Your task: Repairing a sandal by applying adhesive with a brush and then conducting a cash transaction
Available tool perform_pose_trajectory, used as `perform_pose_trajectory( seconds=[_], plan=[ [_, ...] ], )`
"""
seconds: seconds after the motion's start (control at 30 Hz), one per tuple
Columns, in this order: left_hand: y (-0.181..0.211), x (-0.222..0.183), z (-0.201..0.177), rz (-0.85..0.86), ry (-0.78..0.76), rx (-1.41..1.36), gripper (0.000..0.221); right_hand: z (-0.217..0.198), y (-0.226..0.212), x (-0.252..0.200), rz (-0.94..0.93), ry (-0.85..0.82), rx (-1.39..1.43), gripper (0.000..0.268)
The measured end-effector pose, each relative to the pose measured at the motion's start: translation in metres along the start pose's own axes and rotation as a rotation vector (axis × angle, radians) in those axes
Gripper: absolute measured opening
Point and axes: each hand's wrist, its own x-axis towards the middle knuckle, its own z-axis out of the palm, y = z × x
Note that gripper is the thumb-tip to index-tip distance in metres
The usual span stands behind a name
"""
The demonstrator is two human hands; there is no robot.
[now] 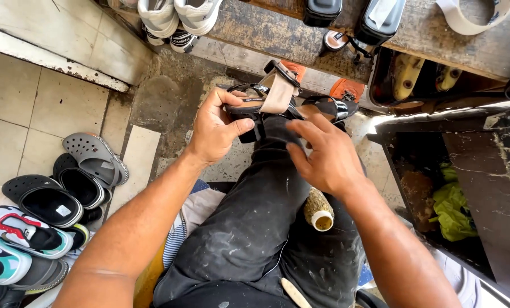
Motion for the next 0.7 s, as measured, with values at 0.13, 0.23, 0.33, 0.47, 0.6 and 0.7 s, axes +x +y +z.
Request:
perform_pose_trajectory(
  seconds=[0.13, 0.23, 0.33, 0.47, 0.6, 0.7],
  plan=[
    [-0.017, 0.01, -0.009, -0.019, 0.014, 0.022, 0.046, -0.023, 0.007, -0.032, 0.122, -0.084, 0.032, 0.026],
    [-0.033, 0.021, -0.014, -0.032, 0.033, 0.075, 0.046, -0.045, 0.012, -0.06, 0.235, -0.099, 0.078, 0.021],
    [-0.048, 0.032, -0.016, -0.045, 0.076, 0.125, 0.047, -0.058, 0.017, -0.089, 0.333, -0.114, 0.118, 0.021],
    [-0.05, 0.048, -0.003, -0.017, 0.197, 0.238, 0.043, -0.069, 0.015, -0.11, 0.444, -0.195, 0.054, 0.023],
    [-0.038, 0.076, 0.007, 0.036, 0.302, 0.644, 0.035, -0.076, 0.003, -0.123, 0.498, -0.177, 0.112, 0.021],
    [-0.047, 0.113, 0.015, 0.243, 0.345, 0.776, 0.034, -0.083, -0.013, -0.132, 0.521, -0.132, 0.111, 0.019]
  ],
)
